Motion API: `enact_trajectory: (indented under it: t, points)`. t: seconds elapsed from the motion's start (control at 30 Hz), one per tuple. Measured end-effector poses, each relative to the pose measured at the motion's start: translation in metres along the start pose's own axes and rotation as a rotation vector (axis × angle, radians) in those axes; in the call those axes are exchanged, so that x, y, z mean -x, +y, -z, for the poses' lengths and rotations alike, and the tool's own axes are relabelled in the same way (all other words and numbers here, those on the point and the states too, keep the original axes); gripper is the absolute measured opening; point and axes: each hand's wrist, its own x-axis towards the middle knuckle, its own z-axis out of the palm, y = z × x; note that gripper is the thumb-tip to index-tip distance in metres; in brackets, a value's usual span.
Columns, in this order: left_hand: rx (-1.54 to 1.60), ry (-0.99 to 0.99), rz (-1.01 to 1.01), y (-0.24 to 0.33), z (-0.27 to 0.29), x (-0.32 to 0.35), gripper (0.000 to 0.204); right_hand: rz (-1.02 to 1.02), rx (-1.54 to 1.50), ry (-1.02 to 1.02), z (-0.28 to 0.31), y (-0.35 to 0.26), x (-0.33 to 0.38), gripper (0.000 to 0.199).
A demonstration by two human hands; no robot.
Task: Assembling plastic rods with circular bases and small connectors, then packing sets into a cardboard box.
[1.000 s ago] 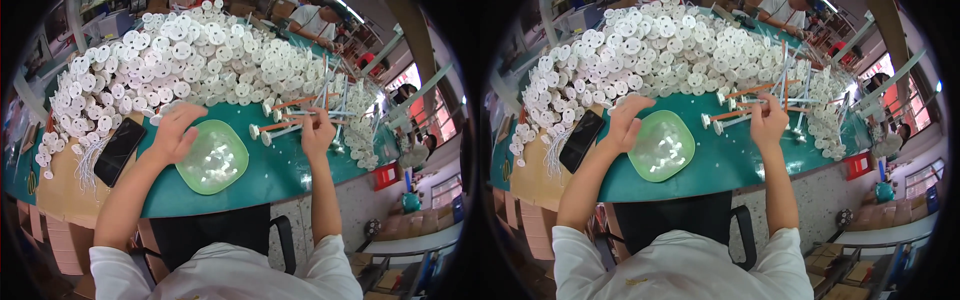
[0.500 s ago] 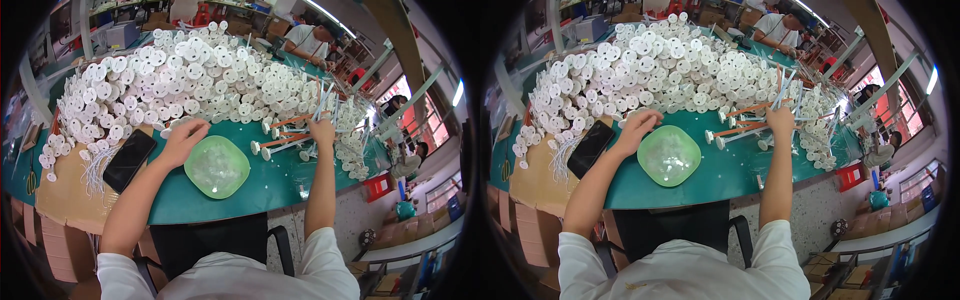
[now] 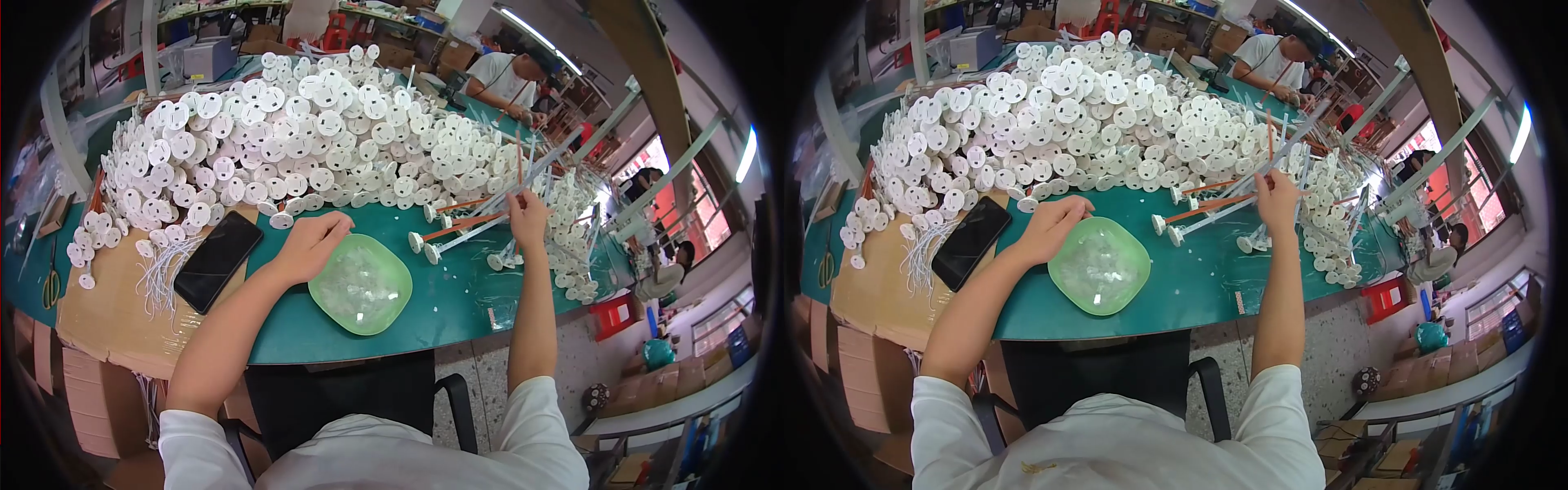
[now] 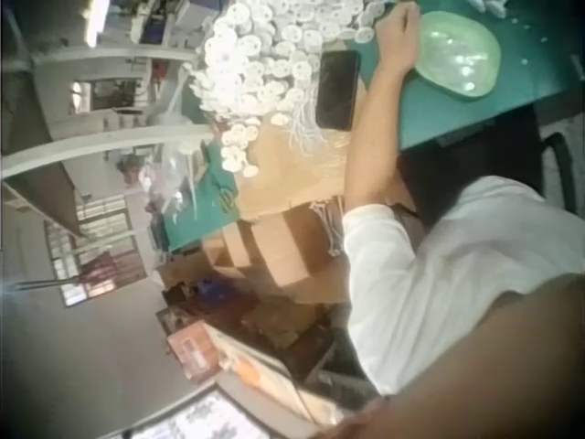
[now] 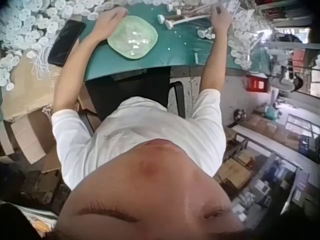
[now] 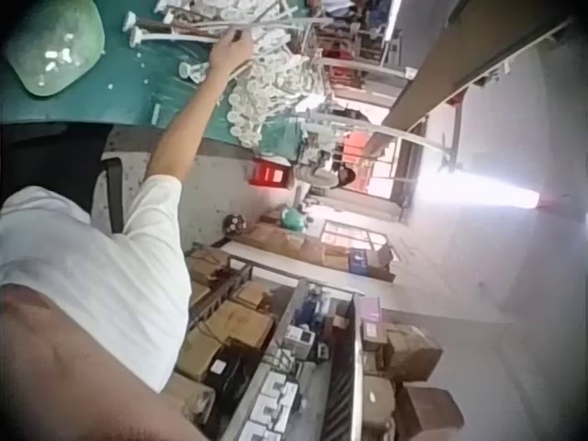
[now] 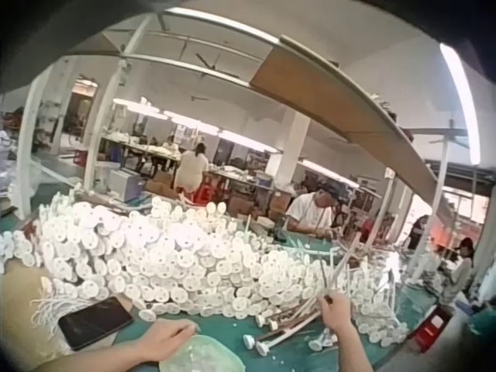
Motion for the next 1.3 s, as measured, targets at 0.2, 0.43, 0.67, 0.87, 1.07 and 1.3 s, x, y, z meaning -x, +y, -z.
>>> enact_trajectory:
  t: [0.2,0.43,0.67,0.87,1.07,1.3]
  points:
    - [0.167,0.022,-0.01,-0.009,-0.001,-0.002,0.045,0.331,0.375,0.283,-0.006,0.012,0.011,0.021]
    - [-0.063,0.112,0.003,0.003,0.002,-0.004,0.037,-0.361,-0.322,0.489,0.01,0.015,-0.022,0.031]
    - [-0.147,0.133,-0.08,0.003,0.005,-0.001,0.034,-0.612,-0.934,0.41,-0.016,0.025,-0.049,0.024]
    - [-0.091,0.156,-0.074,0.0,0.004,-0.005,0.025,-0.69,-1.62,0.417,0.002,0.016,-0.047,0.027]
    - [-0.051,0.228,-0.232,0.027,0.014,0.0,0.015,-0.096,-0.518,-0.048,-0.026,-0.13,-0.003,0.022]
    - [0.295,-0.101,-0.188,0.032,0.012,0.007,0.038,0.285,-0.619,-0.421,-0.083,-0.21,0.05,0.016]
